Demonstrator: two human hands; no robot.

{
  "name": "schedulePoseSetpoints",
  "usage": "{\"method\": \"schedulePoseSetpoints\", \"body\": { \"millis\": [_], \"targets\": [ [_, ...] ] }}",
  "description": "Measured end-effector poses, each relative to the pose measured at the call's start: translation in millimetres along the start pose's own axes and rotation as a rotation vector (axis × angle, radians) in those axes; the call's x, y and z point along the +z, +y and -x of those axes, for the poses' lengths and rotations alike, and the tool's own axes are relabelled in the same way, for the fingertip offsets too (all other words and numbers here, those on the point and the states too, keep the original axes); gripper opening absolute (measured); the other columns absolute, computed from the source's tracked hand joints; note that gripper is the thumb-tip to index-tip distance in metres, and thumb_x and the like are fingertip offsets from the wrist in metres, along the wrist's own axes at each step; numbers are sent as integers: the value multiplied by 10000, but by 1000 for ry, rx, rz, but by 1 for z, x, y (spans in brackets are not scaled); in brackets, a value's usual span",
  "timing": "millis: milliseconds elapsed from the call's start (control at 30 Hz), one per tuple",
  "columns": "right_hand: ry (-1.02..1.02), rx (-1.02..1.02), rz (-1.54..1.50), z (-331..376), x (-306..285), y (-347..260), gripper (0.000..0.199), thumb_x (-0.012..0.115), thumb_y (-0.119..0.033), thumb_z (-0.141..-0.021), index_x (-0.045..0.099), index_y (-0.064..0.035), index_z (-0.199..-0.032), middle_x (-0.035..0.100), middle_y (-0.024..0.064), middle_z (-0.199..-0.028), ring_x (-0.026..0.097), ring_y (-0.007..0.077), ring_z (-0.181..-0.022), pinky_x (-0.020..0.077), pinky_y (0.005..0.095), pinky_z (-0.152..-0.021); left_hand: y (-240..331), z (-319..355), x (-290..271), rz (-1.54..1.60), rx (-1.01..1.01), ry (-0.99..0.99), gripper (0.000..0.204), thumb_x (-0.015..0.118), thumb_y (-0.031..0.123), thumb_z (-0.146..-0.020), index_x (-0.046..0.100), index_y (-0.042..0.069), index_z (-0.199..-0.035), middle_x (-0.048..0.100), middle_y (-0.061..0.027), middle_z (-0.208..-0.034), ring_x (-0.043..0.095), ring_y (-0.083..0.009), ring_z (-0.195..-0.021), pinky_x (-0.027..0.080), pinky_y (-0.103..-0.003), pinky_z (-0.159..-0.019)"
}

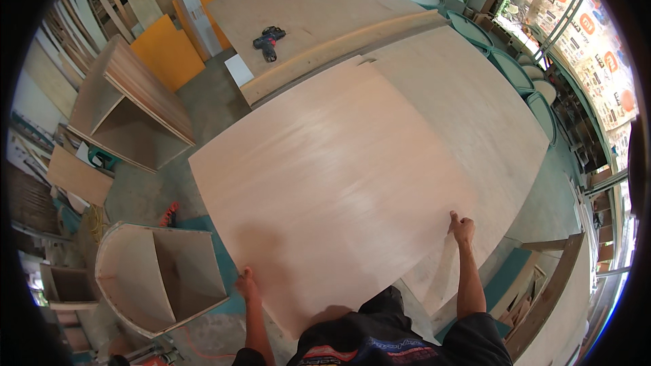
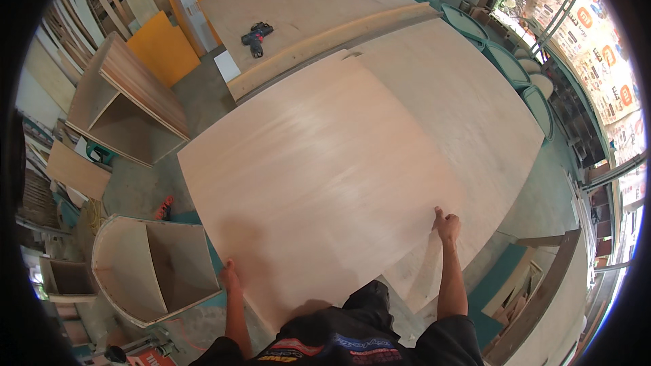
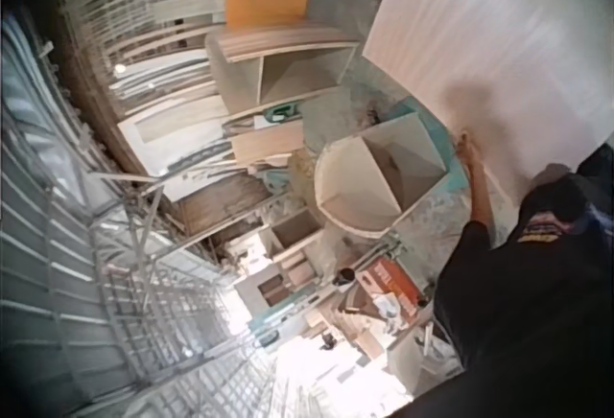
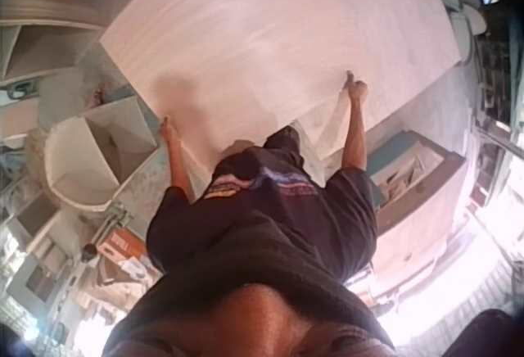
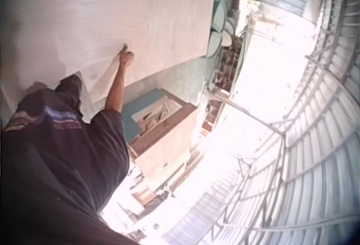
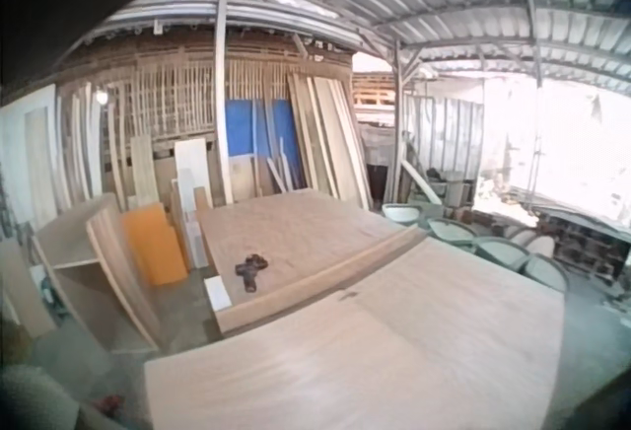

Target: The person places wood panels on a table saw, secures a guide with a drill, and uses a measuring tape to align panels before cutting them.

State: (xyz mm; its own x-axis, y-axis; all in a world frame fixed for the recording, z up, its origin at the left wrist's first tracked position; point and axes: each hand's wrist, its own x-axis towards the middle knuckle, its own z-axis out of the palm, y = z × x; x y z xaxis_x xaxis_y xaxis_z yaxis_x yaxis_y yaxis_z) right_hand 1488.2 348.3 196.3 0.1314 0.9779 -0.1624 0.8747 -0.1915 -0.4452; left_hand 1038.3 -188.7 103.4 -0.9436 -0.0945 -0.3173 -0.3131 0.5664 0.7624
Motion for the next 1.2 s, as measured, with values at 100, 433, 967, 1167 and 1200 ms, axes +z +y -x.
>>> {"method": "schedulePoseSetpoints", "body": {
  "millis": [100, 433, 967, 1167, 1200],
  "targets": [
    [39, 2, 38, -27, 0, 7, 683, 714, -571, -829, 656, 89, -664, 643, 230, -634, 631, 315, -578, 487, 464, -596, 30, 21, 20, 46, -4, -24, 713, 646, 572, -900, 551, -124, -781, 503, -134, -718, 467, -223, -679, 352, -439, -592],
    [168, -55, 51, -86, -2, 14, 661, 697, -565, -849, 664, 65, -650, 657, 206, -608, 672, 308, -582, 540, 433, -612, 71, 59, 64, 192, -76, -36, 571, 720, 450, -874, 471, -24, -675, 475, -81, -674, 427, -197, -637, 361, -409, -589],
    [209, 61, 55, -195, -11, 44, 638, 691, -551, -869, 650, 68, -720, 658, 190, -610, 680, 303, -567, 549, 410, -590, 132, 110, 147, 184, -122, -50, 600, 695, 442, -892, 627, -143, -1002, 653, -225, -966, 584, -300, -825, 469, -445, -715],
    [109, 135, 73, -233, -18, 41, 675, 680, -560, -876, 659, 114, -882, 702, 268, -813, 718, 361, -721, 561, 439, -658, 135, 115, 175, 181, -161, -153, 669, 675, 431, -909, 579, -184, -1155, 639, -274, -1107, 620, -349, -966, 509, -455, -811],
    [84, 159, 58, -228, -25, 34, 670, 677, -557, -879, 659, 111, -932, 695, 282, -891, 703, 383, -817, 552, 453, -717, 134, 116, 174, 150, -160, -158, 673, 672, 431, -910, 575, -187, -1158, 633, -285, -1124, 622, -358, -985, 507, -461, -822]
  ]
}}
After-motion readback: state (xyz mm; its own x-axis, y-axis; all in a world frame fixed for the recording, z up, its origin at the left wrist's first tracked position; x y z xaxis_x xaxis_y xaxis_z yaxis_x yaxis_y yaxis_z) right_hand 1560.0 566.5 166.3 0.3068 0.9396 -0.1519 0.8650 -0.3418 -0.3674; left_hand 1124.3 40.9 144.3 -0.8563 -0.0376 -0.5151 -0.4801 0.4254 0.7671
